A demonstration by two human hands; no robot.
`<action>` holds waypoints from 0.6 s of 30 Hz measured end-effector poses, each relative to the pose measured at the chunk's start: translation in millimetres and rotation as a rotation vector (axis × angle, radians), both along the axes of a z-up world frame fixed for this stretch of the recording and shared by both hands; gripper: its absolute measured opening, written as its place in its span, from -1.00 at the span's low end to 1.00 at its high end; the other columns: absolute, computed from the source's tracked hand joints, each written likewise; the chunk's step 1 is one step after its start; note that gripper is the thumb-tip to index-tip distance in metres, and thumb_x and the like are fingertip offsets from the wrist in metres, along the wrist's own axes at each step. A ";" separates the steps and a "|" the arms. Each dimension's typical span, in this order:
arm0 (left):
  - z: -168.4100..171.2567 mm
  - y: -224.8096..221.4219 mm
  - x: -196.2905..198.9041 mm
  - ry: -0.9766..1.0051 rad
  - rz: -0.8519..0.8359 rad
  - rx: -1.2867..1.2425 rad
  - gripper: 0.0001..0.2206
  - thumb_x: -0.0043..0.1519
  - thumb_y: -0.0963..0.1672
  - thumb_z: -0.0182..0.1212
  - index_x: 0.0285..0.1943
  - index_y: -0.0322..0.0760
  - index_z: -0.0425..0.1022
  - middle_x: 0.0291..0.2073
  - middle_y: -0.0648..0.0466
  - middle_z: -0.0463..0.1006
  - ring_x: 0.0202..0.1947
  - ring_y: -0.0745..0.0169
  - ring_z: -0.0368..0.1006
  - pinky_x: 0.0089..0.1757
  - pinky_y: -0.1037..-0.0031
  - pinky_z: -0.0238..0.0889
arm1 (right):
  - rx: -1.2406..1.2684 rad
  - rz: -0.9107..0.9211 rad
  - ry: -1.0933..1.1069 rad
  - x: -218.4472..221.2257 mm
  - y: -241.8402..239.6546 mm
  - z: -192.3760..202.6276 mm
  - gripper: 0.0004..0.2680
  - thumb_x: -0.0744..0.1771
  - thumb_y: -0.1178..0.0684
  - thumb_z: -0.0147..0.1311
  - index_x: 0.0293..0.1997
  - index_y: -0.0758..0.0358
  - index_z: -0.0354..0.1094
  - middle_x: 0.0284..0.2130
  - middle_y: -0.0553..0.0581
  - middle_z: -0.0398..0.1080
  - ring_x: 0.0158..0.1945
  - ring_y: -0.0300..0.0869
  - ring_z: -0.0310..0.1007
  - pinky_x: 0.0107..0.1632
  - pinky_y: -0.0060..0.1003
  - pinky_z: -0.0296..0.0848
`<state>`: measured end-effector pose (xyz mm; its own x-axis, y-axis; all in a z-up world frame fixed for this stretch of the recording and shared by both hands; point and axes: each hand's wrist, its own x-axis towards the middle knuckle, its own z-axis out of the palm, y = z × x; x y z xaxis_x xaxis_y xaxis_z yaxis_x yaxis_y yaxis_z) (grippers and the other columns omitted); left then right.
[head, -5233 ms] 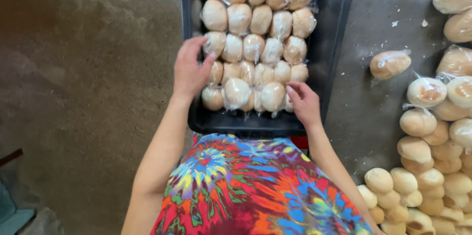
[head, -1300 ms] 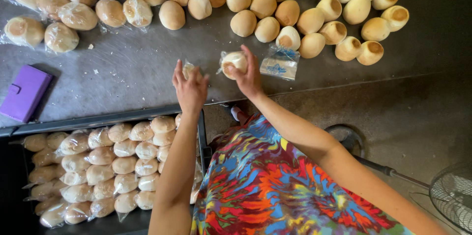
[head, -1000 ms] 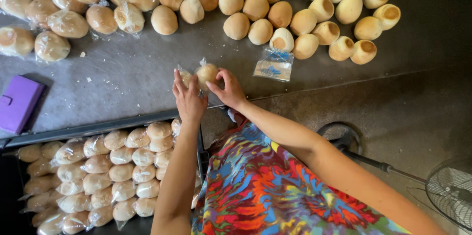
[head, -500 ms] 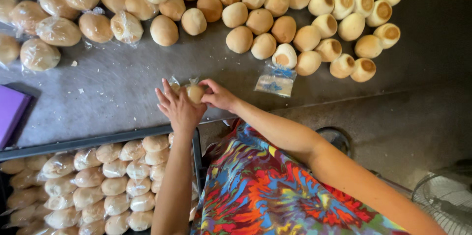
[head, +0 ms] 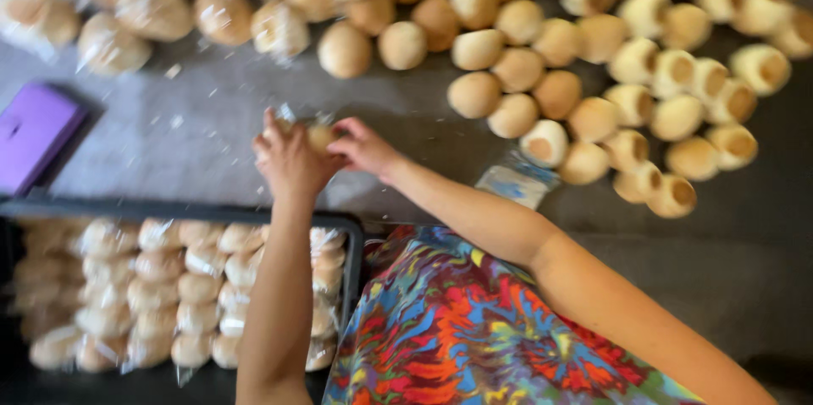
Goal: The person sorts individual plastic-wrapped bread rolls from a large pile on a table into a black plastic crate by hand.
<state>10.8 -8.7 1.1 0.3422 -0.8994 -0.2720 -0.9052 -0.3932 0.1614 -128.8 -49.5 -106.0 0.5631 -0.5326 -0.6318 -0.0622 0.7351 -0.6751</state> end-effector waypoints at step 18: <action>9.2 24.8 17.6 0.275 0.253 -0.045 -0.21 -0.29 0.05 0.60 0.22 -0.03 0.45 0.52 -0.14 -0.18 0.33 -0.52 0.03 0.01 -0.05 0.40 | -1.705 0.390 0.688 96.5 -142.7 47.6 -0.47 0.19 -0.04 0.43 0.24 0.22 0.26 0.04 0.47 0.25 0.09 0.34 0.18 0.00 0.13 0.25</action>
<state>28.4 16.1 10.3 0.4747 -0.8089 -0.3468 -0.7009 -0.5858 0.4070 -32.2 -192.1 -58.4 0.7038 -0.6723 0.2295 -0.5811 -0.7307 -0.3583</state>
